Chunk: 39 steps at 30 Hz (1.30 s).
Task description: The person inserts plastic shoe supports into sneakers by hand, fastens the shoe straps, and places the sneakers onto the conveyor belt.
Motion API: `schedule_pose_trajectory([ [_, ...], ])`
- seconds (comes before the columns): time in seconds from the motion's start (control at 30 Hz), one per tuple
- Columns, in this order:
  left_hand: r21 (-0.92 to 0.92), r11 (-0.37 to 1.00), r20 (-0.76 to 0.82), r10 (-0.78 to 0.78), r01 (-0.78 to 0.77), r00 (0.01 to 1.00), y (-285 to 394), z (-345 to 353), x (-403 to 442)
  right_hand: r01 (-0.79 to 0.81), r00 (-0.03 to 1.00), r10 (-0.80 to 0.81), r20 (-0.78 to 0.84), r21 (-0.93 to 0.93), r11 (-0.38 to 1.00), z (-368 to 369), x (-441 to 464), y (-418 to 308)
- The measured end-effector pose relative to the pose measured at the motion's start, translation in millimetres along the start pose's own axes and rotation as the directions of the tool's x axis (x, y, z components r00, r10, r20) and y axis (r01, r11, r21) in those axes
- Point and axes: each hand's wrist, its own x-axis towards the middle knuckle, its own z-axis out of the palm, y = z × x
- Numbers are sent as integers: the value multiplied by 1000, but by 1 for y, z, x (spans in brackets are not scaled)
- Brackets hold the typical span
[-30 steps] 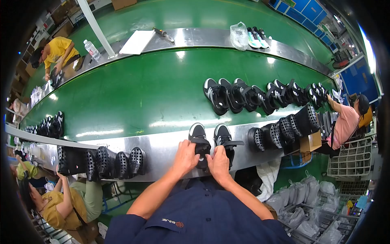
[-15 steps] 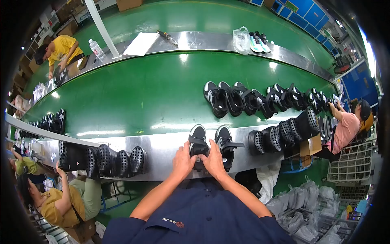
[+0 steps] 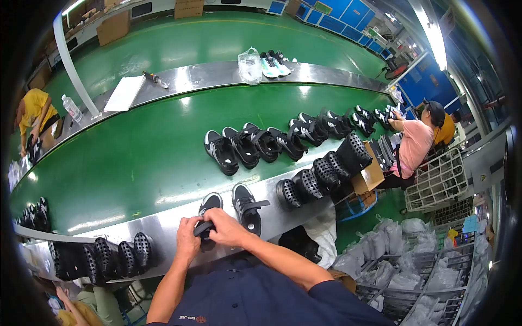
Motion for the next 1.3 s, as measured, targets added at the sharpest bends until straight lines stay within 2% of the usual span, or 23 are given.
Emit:
schedule_pose_trajectory([
  [0.03, -1, 999, 30, 54, -54, 998, 2, -3, 2, -153, 988, 149, 38, 167, 974, -6, -6, 5],
  [0.1, 10, 993, 81, 116, -117, 990, 10, -12, -1, -435, 899, 424, 111, 340, 833, -6, -15, 19],
  [0.17, 124, 980, 135, 139, -155, 981, 22, -14, 0, -352, 929, 366, 54, 433, 830, -7, -20, 15],
  [0.23, 118, 983, 133, 122, -138, 984, 24, -12, 6, -342, 935, 347, 69, 424, 838, -9, -20, 14],
  [0.3, 143, 970, 144, 178, -199, 973, 14, -9, 11, -280, 960, 266, 85, 262, 924, -16, -19, 19],
  [0.33, 151, 960, 152, 213, -236, 965, 10, -10, 14, -452, 887, 426, 179, 528, 719, -12, -19, 23],
  [0.37, 192, 921, 185, 304, -338, 935, 4, -13, 15, -452, 860, 490, 143, 660, 601, -8, -22, 24],
  [0.43, 253, 811, 255, 470, -528, 845, 10, -24, 20, -509, 741, 657, 141, 756, 412, -2, -26, 28],
  [0.47, 289, 735, 254, 558, -613, 790, 14, -27, 21, -502, 745, 654, 135, 759, 415, 1, -29, 30],
  [0.57, 411, 557, 458, 558, -722, 692, 30, -28, 24, -491, 758, 642, 117, 750, 443, 3, -29, 28],
  [0.6, 446, 517, 483, 548, -730, 683, 31, -25, 24, -498, 761, 638, 113, 733, 464, 3, -27, 28],
  [0.7, 448, 563, 472, 510, -694, 719, 33, -24, 22, -506, 757, 644, 115, 727, 465, 2, -25, 27],
  [0.8, 428, 566, 487, 513, -704, 708, 33, -24, 23, -506, 732, 673, 110, 748, 429, 5, -29, 29],
  [0.93, 432, 423, 614, 509, -797, 603, 32, -22, 12, -446, 740, 670, 61, 790, 421, 10, -31, 27],
  [1.03, 454, 451, 559, 527, -768, 640, 37, -14, 6, -469, 784, 614, 86, 731, 496, 1, -21, 17],
  [1.07, 311, 604, 599, 475, -734, 645, 36, -20, 3, -455, 812, 573, 107, 732, 507, -7, -21, 12],
  [1.17, 21, 826, 294, 534, -563, 793, 41, -41, -21, -534, 796, 564, 220, 695, 482, -9, -27, 21],
  [1.2, 60, 919, 218, 369, -390, 903, 40, -50, -38, -553, 800, 538, 266, 677, 486, -11, -29, 18],
  [1.23, 128, 983, 230, 102, -134, 968, 28, -47, -48, -558, 795, 540, 277, 684, 470, -9, -32, 15],
  [1.27, 194, 972, 218, -175, 133, 960, 11, -38, -55, -565, 790, 539, 291, 688, 456, -5, -35, 11],
  [1.3, 250, 887, 185, -438, 389, 880, 13, -39, -55, -571, 787, 535, 306, 690, 446, 0, -37, 8],
])
